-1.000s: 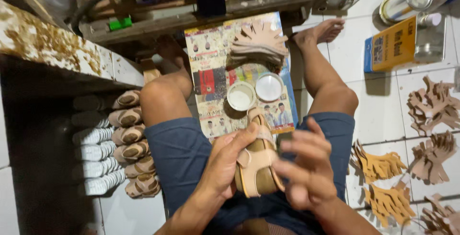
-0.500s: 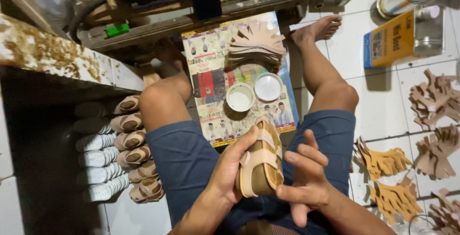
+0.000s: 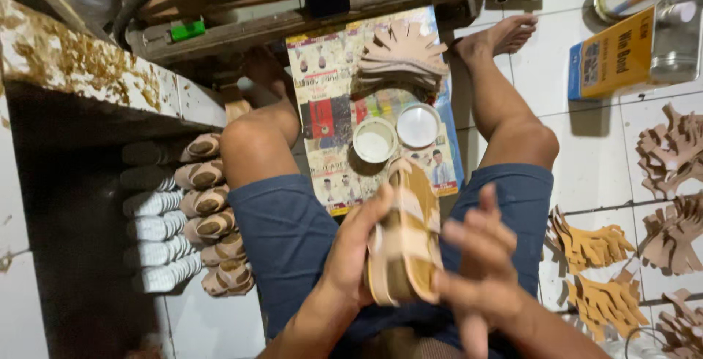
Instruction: The person assembles sandals by hand, pressing straps onto the sole and smoothing the edges. They repeatedly pick up a sandal, apply pressure to the straps, and place it on a nearby shelf.
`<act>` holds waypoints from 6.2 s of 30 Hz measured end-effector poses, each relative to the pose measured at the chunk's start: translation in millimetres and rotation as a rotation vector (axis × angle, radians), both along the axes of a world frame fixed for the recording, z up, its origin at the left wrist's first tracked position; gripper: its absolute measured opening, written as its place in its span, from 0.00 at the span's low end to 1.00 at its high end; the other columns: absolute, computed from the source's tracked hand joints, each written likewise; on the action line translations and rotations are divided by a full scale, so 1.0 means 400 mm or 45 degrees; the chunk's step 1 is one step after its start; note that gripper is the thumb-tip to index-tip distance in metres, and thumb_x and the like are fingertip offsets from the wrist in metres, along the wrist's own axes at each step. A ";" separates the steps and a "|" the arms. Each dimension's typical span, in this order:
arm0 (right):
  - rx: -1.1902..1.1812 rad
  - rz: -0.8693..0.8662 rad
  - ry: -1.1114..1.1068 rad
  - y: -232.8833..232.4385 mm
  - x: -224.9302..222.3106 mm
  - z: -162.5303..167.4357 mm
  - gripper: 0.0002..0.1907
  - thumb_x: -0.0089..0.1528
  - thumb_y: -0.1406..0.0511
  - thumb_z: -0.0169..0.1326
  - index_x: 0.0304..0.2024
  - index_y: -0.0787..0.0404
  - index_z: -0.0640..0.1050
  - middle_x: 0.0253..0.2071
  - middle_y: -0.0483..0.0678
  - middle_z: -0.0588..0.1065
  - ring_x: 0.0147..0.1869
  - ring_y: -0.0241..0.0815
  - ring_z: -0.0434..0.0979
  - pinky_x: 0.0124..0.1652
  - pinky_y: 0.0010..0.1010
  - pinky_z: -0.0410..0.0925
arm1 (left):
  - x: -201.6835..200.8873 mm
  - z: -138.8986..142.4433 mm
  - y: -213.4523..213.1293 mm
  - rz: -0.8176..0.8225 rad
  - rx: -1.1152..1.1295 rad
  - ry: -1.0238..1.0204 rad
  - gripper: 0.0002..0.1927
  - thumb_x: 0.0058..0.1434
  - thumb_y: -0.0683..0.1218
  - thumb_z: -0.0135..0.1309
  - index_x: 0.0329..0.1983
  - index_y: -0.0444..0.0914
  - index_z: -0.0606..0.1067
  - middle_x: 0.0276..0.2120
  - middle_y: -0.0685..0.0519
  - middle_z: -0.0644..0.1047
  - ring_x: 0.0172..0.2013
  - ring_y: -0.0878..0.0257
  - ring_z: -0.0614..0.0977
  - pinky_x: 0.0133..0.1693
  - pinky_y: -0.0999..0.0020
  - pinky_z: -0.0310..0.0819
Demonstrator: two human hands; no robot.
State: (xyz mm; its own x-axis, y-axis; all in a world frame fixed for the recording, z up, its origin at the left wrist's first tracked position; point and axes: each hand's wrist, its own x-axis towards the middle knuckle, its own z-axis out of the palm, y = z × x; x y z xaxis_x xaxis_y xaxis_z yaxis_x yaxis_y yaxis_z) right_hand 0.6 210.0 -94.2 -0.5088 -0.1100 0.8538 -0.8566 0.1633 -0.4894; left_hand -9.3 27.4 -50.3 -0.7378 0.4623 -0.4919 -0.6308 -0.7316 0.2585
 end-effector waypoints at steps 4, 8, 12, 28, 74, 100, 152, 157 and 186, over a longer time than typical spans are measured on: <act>0.034 0.041 -0.375 -0.007 0.021 0.023 0.37 0.71 0.38 0.28 0.48 0.52 0.80 0.62 0.65 0.70 0.75 0.61 0.60 0.77 0.66 0.45 | 0.003 0.057 -0.016 0.036 -0.256 0.382 0.27 0.67 0.51 0.60 0.60 0.26 0.72 0.47 0.48 0.79 0.45 0.64 0.80 0.48 0.69 0.76; 0.137 -0.131 -0.249 -0.011 0.007 0.050 0.39 0.69 0.38 0.27 0.43 0.55 0.83 0.60 0.59 0.74 0.71 0.55 0.66 0.76 0.64 0.51 | -0.007 0.095 -0.040 0.040 -0.546 0.551 0.27 0.65 0.48 0.61 0.59 0.24 0.72 0.47 0.47 0.80 0.46 0.65 0.80 0.49 0.70 0.76; 0.391 -0.231 0.035 0.016 -0.020 0.066 0.43 0.67 0.34 0.26 0.40 0.50 0.85 0.53 0.45 0.73 0.65 0.47 0.66 0.72 0.63 0.53 | -0.014 0.093 -0.066 0.019 -0.664 0.621 0.26 0.64 0.46 0.61 0.58 0.24 0.72 0.47 0.46 0.80 0.46 0.64 0.81 0.50 0.69 0.77; 1.082 -0.040 -0.320 -0.052 -0.317 -0.224 0.23 0.60 0.53 0.63 0.50 0.60 0.83 0.69 0.64 0.66 0.73 0.64 0.63 0.68 0.53 0.57 | 0.017 -0.021 -0.215 0.374 -0.421 0.217 0.25 0.64 0.51 0.58 0.56 0.28 0.71 0.43 0.44 0.80 0.39 0.60 0.84 0.43 0.64 0.81; -0.126 0.104 -0.565 -0.068 0.007 0.041 0.31 0.74 0.44 0.39 0.51 0.62 0.79 0.63 0.66 0.70 0.75 0.63 0.63 0.74 0.57 0.57 | -0.001 0.085 -0.083 -0.130 -0.598 0.488 0.30 0.60 0.49 0.64 0.60 0.25 0.73 0.45 0.47 0.80 0.44 0.66 0.80 0.47 0.71 0.77; -0.226 0.085 -0.434 -0.047 -0.006 0.075 0.33 0.75 0.44 0.34 0.53 0.62 0.79 0.62 0.65 0.71 0.73 0.62 0.67 0.73 0.57 0.59 | -0.015 0.184 -0.078 -0.405 -0.793 0.589 0.43 0.48 0.51 0.68 0.66 0.29 0.71 0.50 0.48 0.82 0.49 0.66 0.83 0.51 0.70 0.79; -0.300 -0.063 -0.489 -0.017 0.027 0.070 0.33 0.70 0.42 0.38 0.36 0.58 0.81 0.47 0.65 0.75 0.61 0.64 0.71 0.68 0.66 0.65 | 0.000 0.164 -0.090 -0.167 -1.432 1.656 0.43 0.53 0.50 0.72 0.69 0.27 0.69 0.57 0.39 0.81 0.57 0.49 0.87 0.58 0.62 0.82; -0.374 -0.152 -0.408 -0.023 0.053 0.062 0.37 0.71 0.40 0.31 0.38 0.57 0.82 0.47 0.62 0.75 0.61 0.61 0.73 0.69 0.65 0.66 | -0.003 0.166 -0.085 -0.173 -1.382 1.571 0.41 0.51 0.49 0.71 0.65 0.27 0.69 0.53 0.38 0.81 0.50 0.49 0.87 0.45 0.67 0.84; -0.375 -0.027 -0.501 -0.039 0.049 0.077 0.38 0.75 0.41 0.30 0.50 0.61 0.82 0.56 0.62 0.73 0.67 0.55 0.69 0.71 0.59 0.61 | -0.021 0.160 -0.086 0.033 -1.651 2.053 0.32 0.51 0.41 0.63 0.62 0.32 0.73 0.55 0.40 0.79 0.57 0.42 0.83 0.61 0.50 0.81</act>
